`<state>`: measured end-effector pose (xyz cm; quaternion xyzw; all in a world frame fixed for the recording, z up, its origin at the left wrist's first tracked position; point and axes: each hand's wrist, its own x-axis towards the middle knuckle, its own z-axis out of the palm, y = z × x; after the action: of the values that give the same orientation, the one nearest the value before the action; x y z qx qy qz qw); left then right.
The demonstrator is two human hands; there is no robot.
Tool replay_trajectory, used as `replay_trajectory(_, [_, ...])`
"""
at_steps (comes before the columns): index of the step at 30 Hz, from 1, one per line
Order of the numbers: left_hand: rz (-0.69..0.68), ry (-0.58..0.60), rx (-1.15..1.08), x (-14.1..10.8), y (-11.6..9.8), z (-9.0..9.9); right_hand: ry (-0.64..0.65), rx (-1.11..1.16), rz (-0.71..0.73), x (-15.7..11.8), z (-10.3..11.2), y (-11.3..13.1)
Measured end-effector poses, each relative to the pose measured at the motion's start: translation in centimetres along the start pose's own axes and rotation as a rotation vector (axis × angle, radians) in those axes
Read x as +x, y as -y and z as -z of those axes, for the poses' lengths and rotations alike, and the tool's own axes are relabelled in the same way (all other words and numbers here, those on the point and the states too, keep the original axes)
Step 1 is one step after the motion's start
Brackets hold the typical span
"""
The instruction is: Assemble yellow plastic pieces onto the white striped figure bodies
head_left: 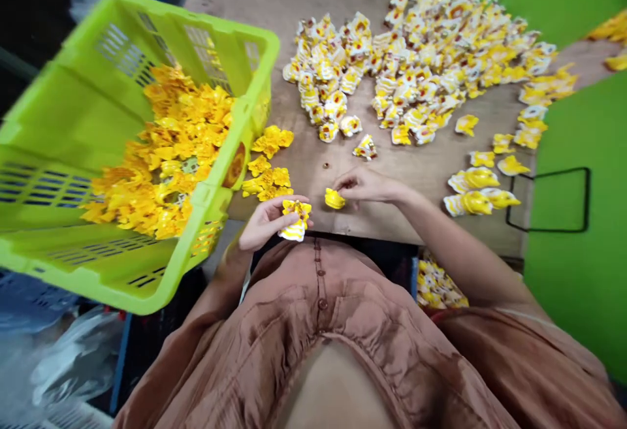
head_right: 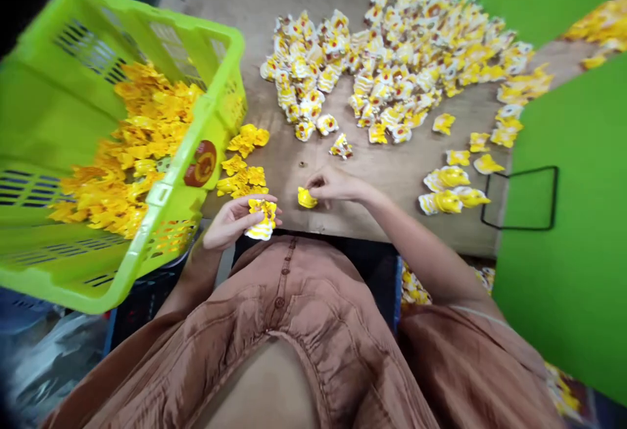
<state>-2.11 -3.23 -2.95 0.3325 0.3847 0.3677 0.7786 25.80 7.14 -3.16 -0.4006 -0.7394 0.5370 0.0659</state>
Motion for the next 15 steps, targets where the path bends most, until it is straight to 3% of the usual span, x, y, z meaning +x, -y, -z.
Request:
replay_trajectory(1, [0.015,0.004,-0.007,0.4,0.1,-0.2,0.012,0.030,-0.071,-0.8,0.3,-0.3])
replay_trajectory(2, [0.032,0.006,-0.016,0.9,0.2,-0.4,-0.055,0.010,-0.125,-1.5,0.4,-0.6])
replay_trajectory(4, [0.069,0.002,-0.032,1.8,0.4,-0.8,-0.293,-0.141,-0.156,-2.5,-0.2,-0.9])
replay_trajectory(6, [0.099,-0.009,-0.036,2.4,0.6,-1.0,-0.452,-0.334,-0.102,-3.4,-1.6,-0.9])
replay_trajectory(10, [0.129,-0.041,-0.042,2.8,0.5,-1.2,-0.474,-0.608,0.014,-5.2,-5.1,-1.5])
replay_trajectory(12, [0.142,-0.041,-0.057,3.0,0.3,-1.5,-0.557,-0.600,0.059,-5.9,-5.9,-2.0])
replay_trajectory(15, [0.149,-0.037,-0.062,3.6,0.6,-2.6,-0.771,-0.405,0.168,-6.5,-6.2,-1.8])
